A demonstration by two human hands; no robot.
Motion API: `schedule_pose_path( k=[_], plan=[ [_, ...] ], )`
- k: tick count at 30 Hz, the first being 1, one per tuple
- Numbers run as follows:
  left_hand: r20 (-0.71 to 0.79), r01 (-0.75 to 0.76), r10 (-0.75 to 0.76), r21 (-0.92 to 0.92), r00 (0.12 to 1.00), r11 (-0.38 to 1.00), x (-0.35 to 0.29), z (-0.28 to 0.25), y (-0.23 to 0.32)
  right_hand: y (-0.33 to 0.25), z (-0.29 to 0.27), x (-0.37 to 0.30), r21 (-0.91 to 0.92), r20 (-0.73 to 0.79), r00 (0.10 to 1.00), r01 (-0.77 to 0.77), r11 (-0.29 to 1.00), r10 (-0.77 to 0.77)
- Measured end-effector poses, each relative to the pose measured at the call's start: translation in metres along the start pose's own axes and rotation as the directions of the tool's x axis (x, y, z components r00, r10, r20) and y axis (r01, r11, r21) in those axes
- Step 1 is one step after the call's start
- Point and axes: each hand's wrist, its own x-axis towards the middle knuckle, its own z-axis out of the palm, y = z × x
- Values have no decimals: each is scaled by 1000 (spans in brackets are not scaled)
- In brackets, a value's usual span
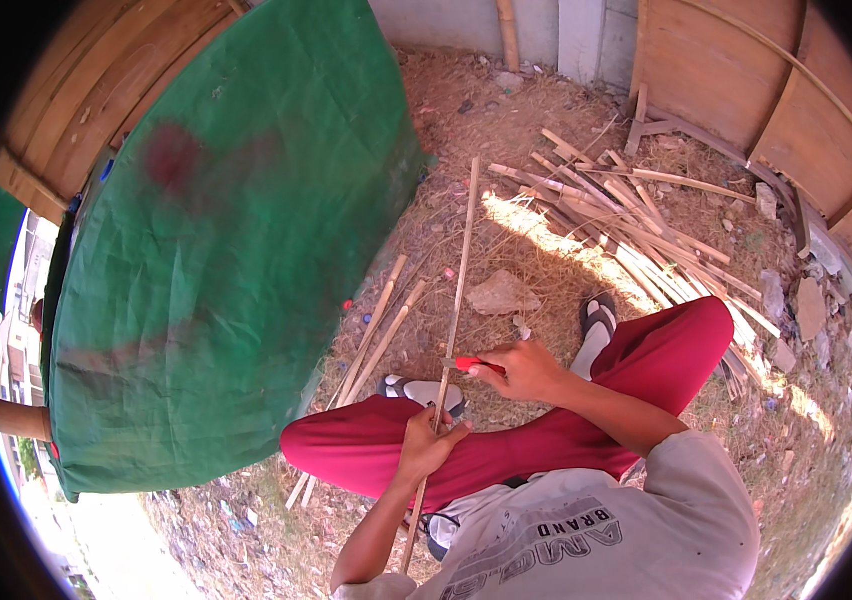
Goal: The person sits cross-legged on the ground and uses a red utility knife to shave thin strips from a long wooden stick. The person holds the stick with the left hand and repeatedly scrapes the knife along its length, creating wood shavings that fall to the ground.
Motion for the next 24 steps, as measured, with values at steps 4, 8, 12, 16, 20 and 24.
schedule_pose_path(
  k=[4, 8, 12, 16, 20, 24],
  plan=[
    [6, -46, 45, 64, 999, 997, 6, 3, -11, 4, 5, 2, 5, 16, 1000, 6, 1000, -6],
    [2, -76, 77, 94, 997, 993, 5, 8, -10, 4, 2, 1, -46, -14, 1000, -10, 999, 10],
    [15, -106, 105, 194, 994, 975, -2, 6, -11, 3, 8, 0, -24, -154, 987, -42, 999, 38],
    [66, -24, 10, 216, 998, 976, -26, 0, -12, 41, -2, 14, -177, -33, 964, -267, 947, 265],
    [68, -28, 15, 182, 998, 983, -38, -7, -35, 34, -7, 24, -135, -76, 963, -268, 954, 259],
    [110, 34, -62, 242, 992, 970, -63, -21, -28, 48, -4, 28, -144, -159, 935, -340, 929, 318]
  ],
)
